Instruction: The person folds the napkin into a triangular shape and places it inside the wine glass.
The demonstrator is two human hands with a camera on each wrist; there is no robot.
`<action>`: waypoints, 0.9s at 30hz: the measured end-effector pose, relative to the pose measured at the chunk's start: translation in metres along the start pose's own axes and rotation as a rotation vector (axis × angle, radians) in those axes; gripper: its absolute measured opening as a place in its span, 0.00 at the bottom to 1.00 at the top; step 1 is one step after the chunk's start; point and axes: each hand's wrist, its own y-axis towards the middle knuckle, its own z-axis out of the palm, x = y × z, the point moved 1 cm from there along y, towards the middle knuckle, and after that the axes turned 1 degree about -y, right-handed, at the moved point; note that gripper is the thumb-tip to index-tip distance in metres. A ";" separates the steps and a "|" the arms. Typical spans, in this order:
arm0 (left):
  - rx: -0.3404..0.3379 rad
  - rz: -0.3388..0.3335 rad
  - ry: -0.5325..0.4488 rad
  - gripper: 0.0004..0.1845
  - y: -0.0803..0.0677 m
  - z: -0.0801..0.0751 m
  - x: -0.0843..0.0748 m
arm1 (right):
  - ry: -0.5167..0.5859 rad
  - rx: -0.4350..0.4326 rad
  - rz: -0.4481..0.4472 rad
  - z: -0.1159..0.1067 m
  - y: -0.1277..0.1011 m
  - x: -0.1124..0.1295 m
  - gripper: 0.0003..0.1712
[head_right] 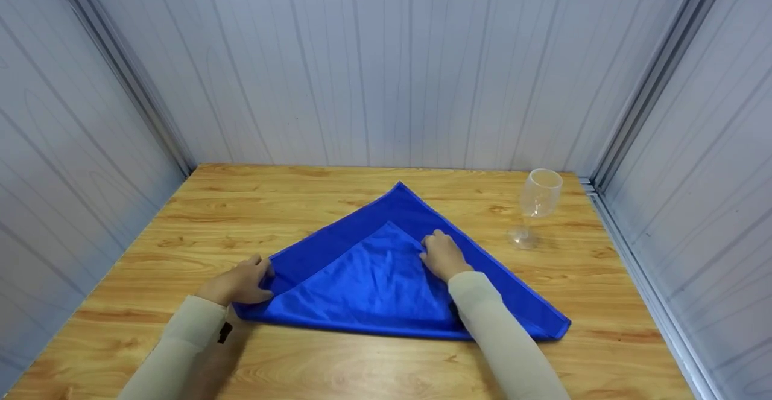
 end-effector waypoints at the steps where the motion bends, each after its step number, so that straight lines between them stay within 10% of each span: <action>1: 0.000 0.003 0.002 0.18 -0.001 0.000 0.000 | 0.004 0.003 0.002 0.000 -0.001 0.000 0.15; 27: -0.033 0.071 -0.004 0.19 -0.013 -0.002 0.003 | 0.032 0.064 -0.035 -0.004 -0.010 0.004 0.15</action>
